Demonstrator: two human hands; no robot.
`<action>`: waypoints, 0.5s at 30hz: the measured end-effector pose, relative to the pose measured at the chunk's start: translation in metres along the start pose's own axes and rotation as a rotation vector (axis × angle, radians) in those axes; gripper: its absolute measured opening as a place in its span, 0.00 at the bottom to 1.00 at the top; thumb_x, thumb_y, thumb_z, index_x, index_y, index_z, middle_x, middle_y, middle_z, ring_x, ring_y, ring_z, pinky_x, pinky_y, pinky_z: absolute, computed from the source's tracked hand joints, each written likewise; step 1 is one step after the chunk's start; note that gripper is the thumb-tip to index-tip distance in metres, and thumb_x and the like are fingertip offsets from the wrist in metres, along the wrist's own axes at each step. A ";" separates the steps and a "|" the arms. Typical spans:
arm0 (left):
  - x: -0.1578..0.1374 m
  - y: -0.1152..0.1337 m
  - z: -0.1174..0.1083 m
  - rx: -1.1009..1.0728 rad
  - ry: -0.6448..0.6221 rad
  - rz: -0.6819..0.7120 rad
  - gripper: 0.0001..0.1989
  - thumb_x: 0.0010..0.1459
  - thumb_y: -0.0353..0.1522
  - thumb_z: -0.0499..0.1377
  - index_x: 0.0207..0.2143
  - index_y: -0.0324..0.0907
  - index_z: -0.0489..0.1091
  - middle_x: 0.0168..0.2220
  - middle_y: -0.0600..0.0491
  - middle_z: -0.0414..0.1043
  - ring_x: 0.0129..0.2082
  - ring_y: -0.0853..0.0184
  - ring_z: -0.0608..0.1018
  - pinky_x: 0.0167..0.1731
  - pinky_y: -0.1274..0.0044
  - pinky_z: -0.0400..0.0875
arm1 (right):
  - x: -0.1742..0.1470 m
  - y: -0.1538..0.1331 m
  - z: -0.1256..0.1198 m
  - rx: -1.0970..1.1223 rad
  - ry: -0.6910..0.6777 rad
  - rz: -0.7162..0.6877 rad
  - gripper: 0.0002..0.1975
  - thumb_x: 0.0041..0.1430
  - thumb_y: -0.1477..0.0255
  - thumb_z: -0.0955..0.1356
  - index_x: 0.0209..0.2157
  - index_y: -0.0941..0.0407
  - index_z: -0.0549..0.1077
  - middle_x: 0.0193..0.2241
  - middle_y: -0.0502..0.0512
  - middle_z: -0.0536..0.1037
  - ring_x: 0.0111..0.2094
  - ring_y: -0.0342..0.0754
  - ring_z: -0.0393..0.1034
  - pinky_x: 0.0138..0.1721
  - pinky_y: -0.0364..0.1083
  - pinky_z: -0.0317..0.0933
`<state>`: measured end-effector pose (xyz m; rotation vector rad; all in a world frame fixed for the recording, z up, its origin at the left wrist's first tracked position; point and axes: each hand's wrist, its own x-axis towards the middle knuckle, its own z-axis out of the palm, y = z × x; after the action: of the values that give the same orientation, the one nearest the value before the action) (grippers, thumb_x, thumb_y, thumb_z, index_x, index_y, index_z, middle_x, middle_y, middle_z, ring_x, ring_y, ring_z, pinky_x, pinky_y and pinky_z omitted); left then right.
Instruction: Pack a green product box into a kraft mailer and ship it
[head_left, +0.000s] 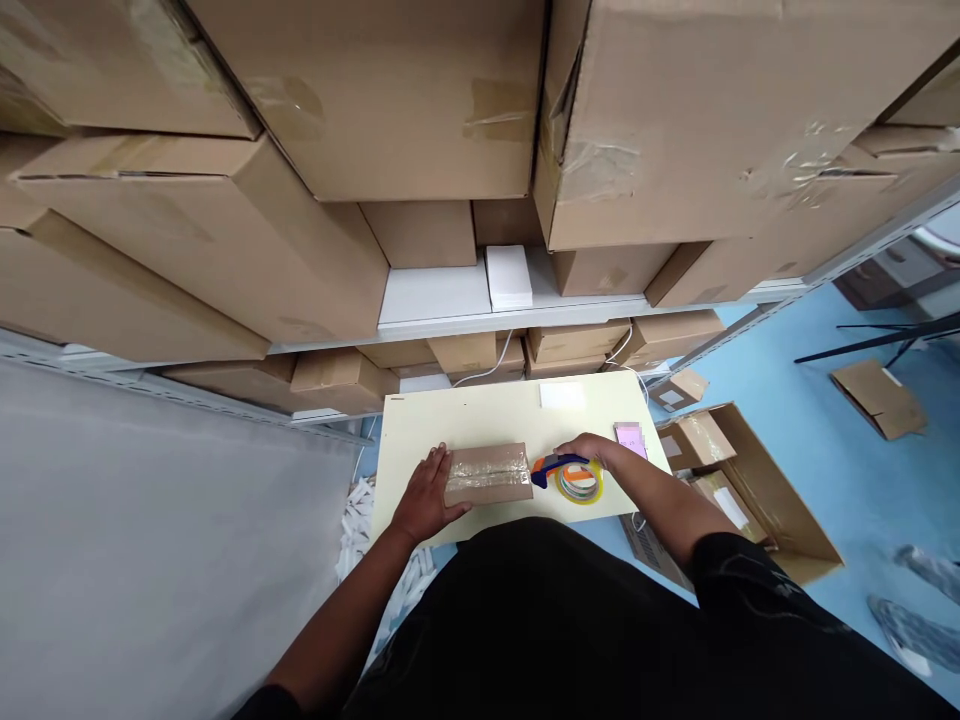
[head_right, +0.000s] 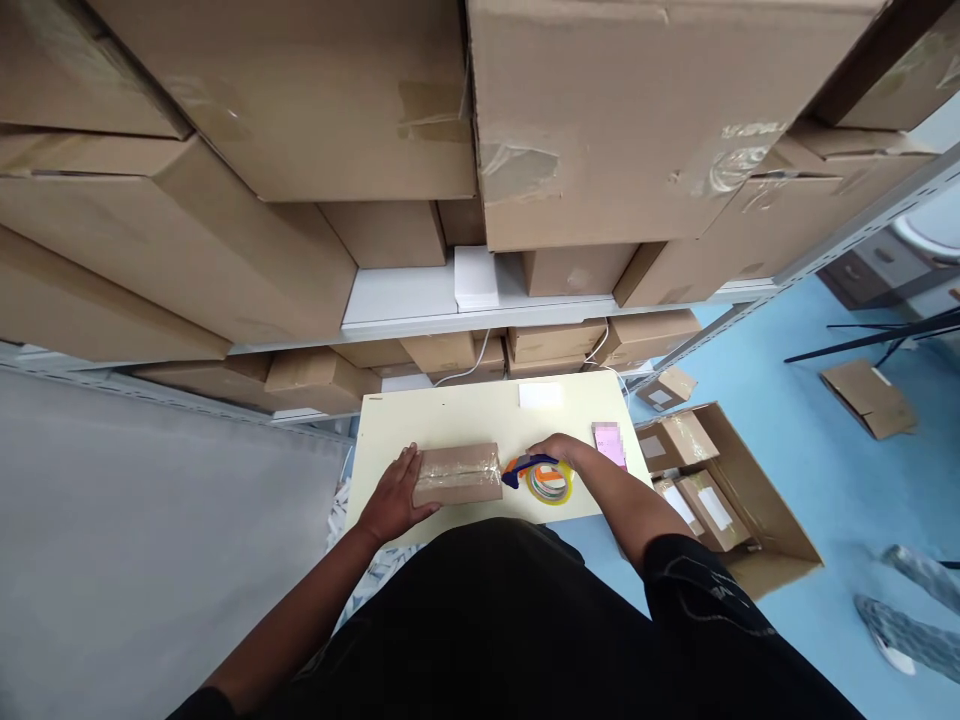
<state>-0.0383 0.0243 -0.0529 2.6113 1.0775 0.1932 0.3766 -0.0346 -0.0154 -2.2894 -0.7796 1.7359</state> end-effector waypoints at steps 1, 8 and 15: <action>0.000 -0.001 0.001 -0.003 0.007 0.005 0.59 0.56 0.55 0.65 0.76 0.36 0.41 0.76 0.33 0.42 0.75 0.43 0.53 0.70 0.55 0.53 | -0.001 0.006 0.000 0.021 0.003 0.013 0.18 0.50 0.56 0.77 0.26 0.58 0.79 0.24 0.54 0.82 0.26 0.48 0.75 0.30 0.44 0.67; -0.003 0.000 0.004 -0.055 0.070 0.003 0.50 0.62 0.52 0.61 0.76 0.37 0.46 0.76 0.34 0.41 0.75 0.43 0.53 0.70 0.54 0.52 | -0.030 0.059 0.001 -0.030 0.317 0.074 0.25 0.67 0.51 0.64 0.30 0.58 0.77 0.31 0.63 0.82 0.33 0.53 0.77 0.32 0.46 0.64; -0.016 0.017 0.012 -0.294 0.169 -0.331 0.56 0.57 0.51 0.66 0.75 0.34 0.43 0.76 0.32 0.41 0.75 0.44 0.52 0.71 0.54 0.53 | -0.021 0.078 0.057 -0.638 0.667 -0.270 0.24 0.71 0.55 0.61 0.44 0.58 0.80 0.39 0.67 0.82 0.47 0.61 0.74 0.53 0.55 0.59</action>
<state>-0.0357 -0.0015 -0.0583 2.1530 1.4016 0.4631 0.3436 -0.1217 -0.0486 -2.6982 -1.5202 0.5618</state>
